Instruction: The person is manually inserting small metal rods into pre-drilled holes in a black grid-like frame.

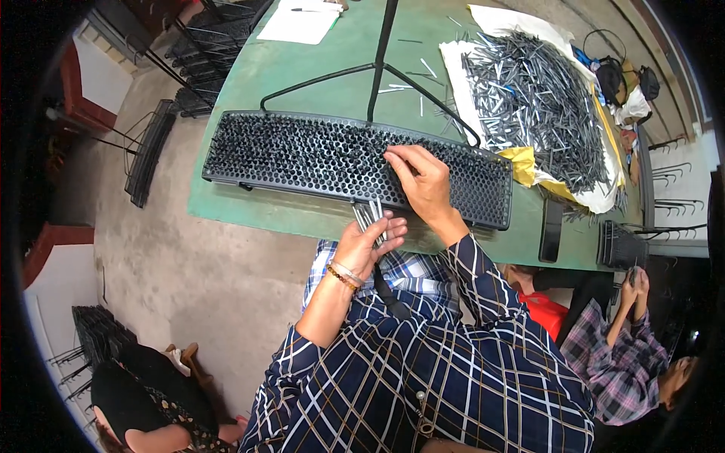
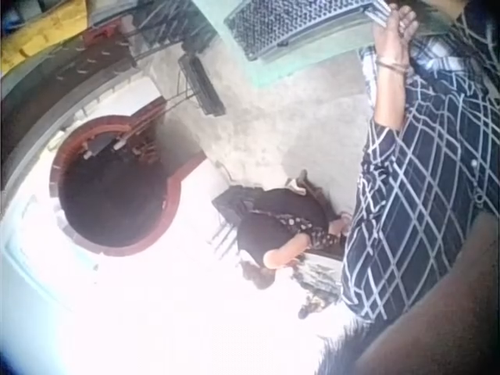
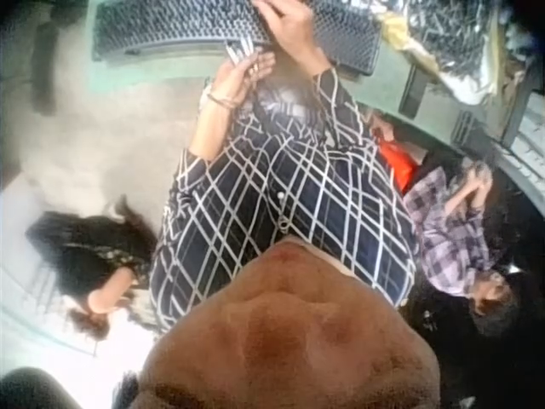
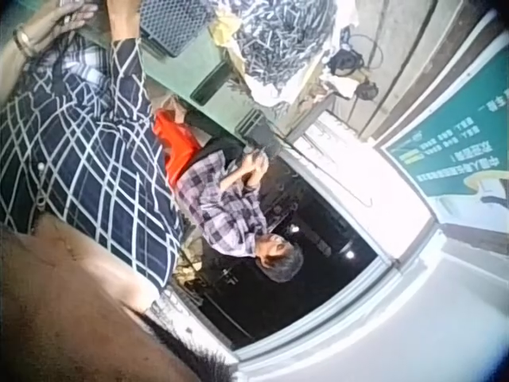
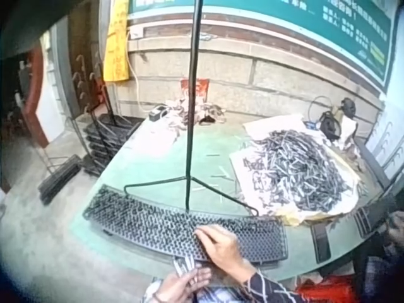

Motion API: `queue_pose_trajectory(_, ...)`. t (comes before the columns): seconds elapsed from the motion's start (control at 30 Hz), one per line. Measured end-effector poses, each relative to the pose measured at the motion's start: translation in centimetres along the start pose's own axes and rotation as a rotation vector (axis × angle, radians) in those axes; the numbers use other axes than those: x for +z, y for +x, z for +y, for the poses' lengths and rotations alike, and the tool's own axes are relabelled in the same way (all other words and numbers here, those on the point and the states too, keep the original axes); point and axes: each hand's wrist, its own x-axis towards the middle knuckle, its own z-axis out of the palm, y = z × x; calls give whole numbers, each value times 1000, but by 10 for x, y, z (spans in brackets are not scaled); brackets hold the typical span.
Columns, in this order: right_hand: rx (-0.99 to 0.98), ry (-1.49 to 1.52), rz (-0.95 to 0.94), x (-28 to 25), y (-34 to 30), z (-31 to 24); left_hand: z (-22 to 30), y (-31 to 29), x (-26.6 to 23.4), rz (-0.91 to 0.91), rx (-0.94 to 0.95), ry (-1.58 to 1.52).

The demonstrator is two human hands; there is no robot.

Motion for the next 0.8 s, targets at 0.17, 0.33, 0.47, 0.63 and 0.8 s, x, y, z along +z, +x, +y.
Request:
queue_pose_trajectory(0.17, -165, -163, -104, 1, -6, 7, 1, -2, 2, -16, -41, 26)
queue_pose_trajectory(0.33, -191, -209, -103, -1, -4, 0, -1, -1, 0, -4, -38, 23)
queue_pose_trajectory(0.47, 245, 52, -330, -19, -1, -22, 4, -6, 5, 4, 24, 2)
queue_pose_trajectory(0.63, 381, 219, -534, -22, -14, -18, 7, -9, 11, -15, 70, 28)
queue_pose_trajectory(0.8, 607, 405, -565, -23, -13, -15, 4, -7, 8, -3, 107, 61)
